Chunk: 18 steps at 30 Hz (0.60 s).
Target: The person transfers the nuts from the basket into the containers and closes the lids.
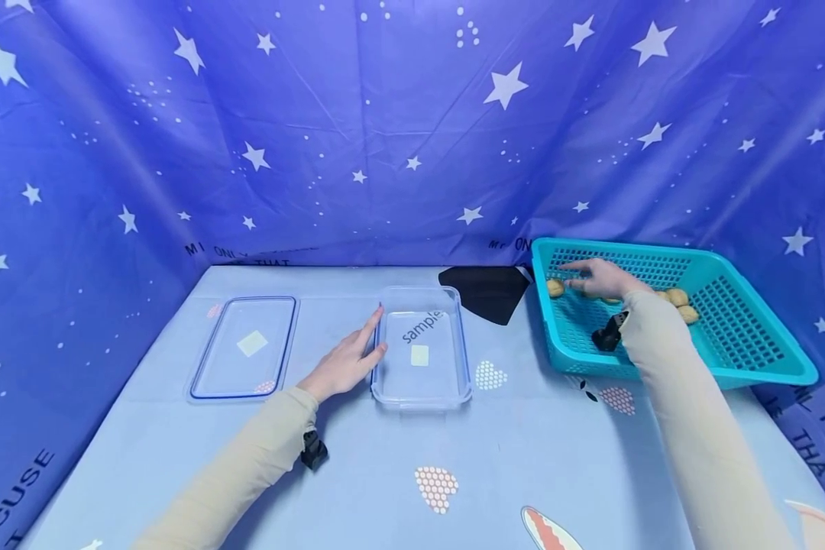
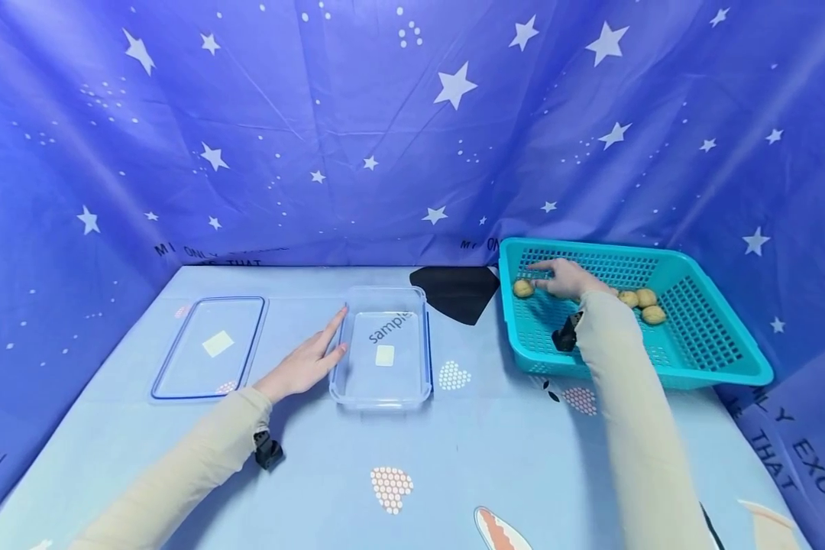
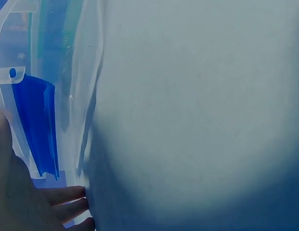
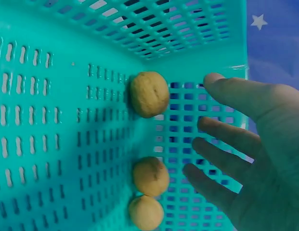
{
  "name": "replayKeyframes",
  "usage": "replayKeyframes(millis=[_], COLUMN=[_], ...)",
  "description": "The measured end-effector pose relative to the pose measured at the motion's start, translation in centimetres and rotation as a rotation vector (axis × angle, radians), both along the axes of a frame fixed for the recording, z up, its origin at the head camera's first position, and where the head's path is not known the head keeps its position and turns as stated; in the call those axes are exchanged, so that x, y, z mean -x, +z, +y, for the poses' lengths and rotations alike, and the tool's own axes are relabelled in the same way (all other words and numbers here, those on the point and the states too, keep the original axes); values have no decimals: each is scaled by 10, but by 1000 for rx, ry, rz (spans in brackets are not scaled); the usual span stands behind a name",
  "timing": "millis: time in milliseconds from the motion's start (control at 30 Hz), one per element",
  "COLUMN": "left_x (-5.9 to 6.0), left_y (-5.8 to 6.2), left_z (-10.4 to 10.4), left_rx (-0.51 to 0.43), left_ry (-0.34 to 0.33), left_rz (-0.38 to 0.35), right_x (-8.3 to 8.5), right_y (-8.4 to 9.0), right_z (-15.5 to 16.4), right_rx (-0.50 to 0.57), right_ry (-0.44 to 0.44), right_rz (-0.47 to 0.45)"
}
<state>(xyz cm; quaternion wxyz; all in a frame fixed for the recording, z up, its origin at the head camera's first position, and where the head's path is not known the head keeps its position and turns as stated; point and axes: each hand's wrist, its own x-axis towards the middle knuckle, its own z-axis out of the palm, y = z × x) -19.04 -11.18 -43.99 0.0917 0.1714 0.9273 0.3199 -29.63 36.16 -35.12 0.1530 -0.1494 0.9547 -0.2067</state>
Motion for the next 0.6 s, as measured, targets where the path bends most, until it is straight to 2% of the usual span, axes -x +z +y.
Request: replayKeyframes(millis=[200,333,433,600], left_x=[0,0,0,1], left_y=[0,0,-1,-1], left_z=[-1,-1,-1,0], left_rx=[-2,-5,-2,1], left_ry=[-4,-1,7,20], left_rz=[-2,-9,-15,-16], right_x=[2,7,10,12], right_y=[-16,-27,-33,-37], right_z=[-1,-1,1,6], right_rx=[123,154,160,229], right_ry=[24,33,-13,-83], right_rz=[-67,-76,-139,-259])
